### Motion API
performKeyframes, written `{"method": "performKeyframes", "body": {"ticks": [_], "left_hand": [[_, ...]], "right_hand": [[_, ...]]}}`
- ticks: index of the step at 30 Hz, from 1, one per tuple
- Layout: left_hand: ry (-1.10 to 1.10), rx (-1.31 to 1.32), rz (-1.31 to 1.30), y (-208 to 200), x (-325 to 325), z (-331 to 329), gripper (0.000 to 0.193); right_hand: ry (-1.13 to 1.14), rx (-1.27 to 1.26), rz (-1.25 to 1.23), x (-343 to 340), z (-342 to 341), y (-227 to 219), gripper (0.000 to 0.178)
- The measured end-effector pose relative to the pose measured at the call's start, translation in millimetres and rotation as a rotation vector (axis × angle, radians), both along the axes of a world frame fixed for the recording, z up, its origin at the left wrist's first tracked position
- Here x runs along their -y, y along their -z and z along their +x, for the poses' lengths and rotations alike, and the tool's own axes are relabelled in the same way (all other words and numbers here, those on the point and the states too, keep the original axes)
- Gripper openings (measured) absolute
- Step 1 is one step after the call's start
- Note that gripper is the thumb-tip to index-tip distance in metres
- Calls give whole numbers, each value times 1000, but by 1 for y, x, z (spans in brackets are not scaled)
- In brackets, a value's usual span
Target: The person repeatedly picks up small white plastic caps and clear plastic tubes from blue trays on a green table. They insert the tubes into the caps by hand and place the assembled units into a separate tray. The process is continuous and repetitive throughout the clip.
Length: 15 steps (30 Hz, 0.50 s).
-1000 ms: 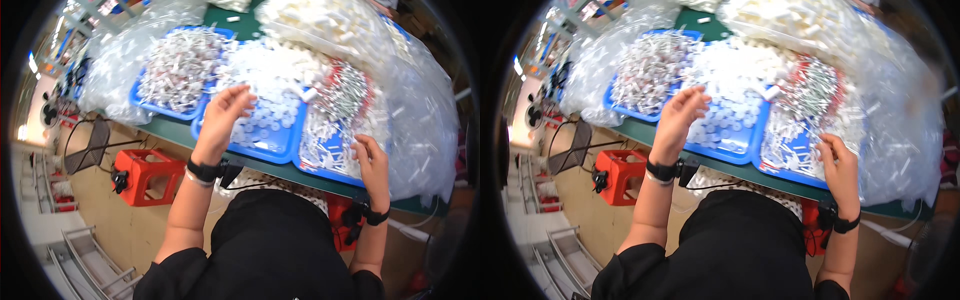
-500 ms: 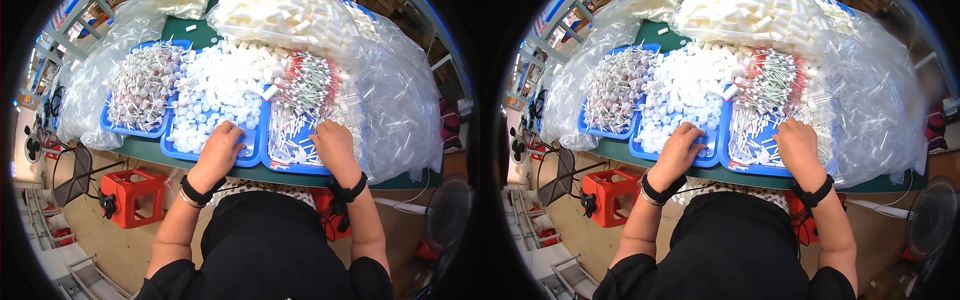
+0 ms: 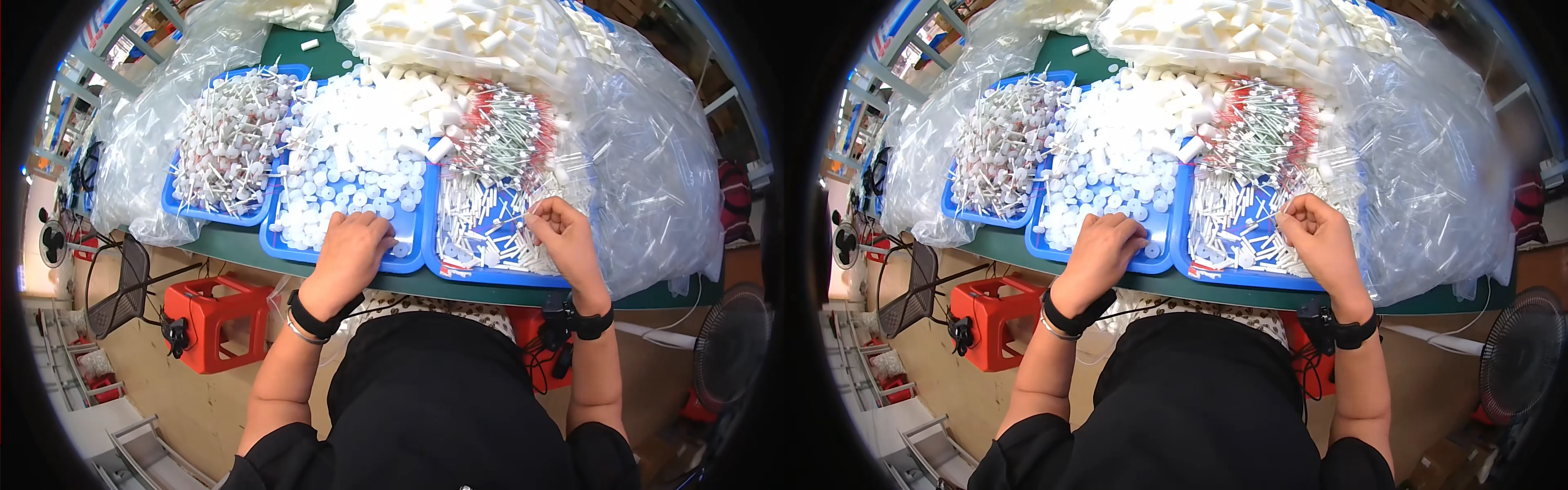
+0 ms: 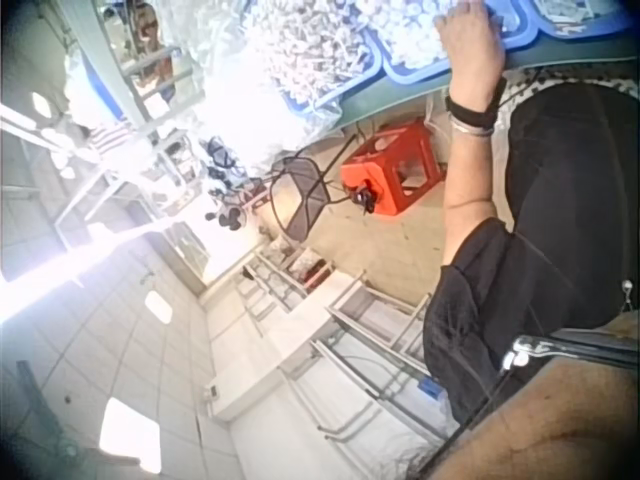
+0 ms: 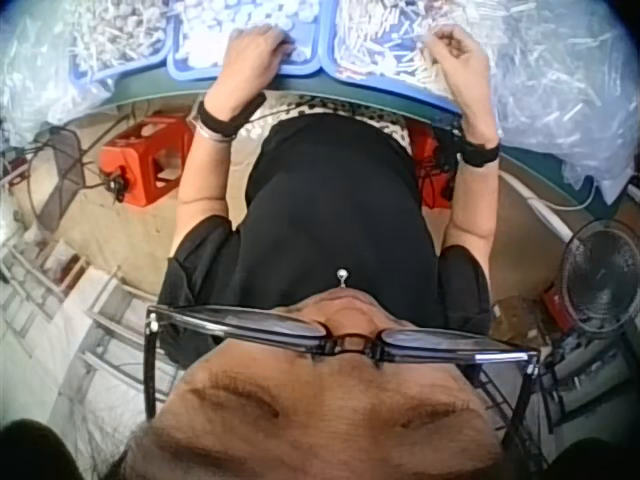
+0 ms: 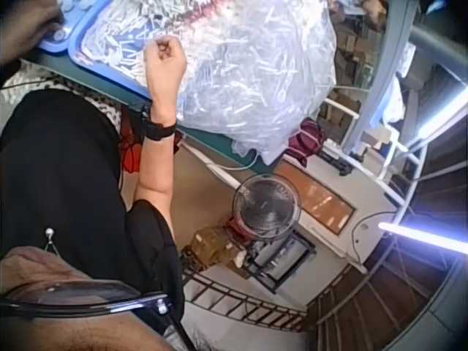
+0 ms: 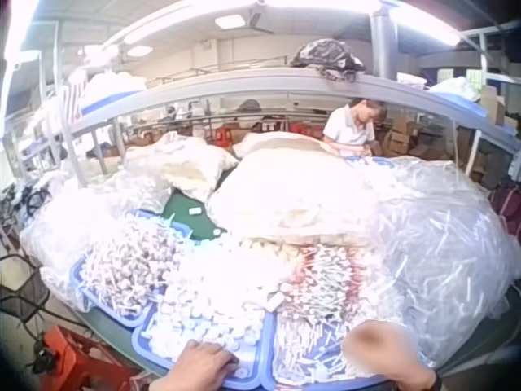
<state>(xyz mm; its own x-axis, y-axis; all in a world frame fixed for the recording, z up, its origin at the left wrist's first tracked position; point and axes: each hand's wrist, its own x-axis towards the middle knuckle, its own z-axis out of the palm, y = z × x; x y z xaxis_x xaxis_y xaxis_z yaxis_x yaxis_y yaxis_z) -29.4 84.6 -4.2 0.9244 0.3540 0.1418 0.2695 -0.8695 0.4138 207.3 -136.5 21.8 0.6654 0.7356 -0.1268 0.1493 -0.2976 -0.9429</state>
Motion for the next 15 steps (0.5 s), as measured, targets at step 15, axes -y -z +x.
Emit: {"method": "performKeyframes", "body": {"ticks": [15], "left_hand": [[-162,276,-922,-1,-1,5,8]], "right_hand": [[-24,-363,309,-3,-34,-15,14]]}}
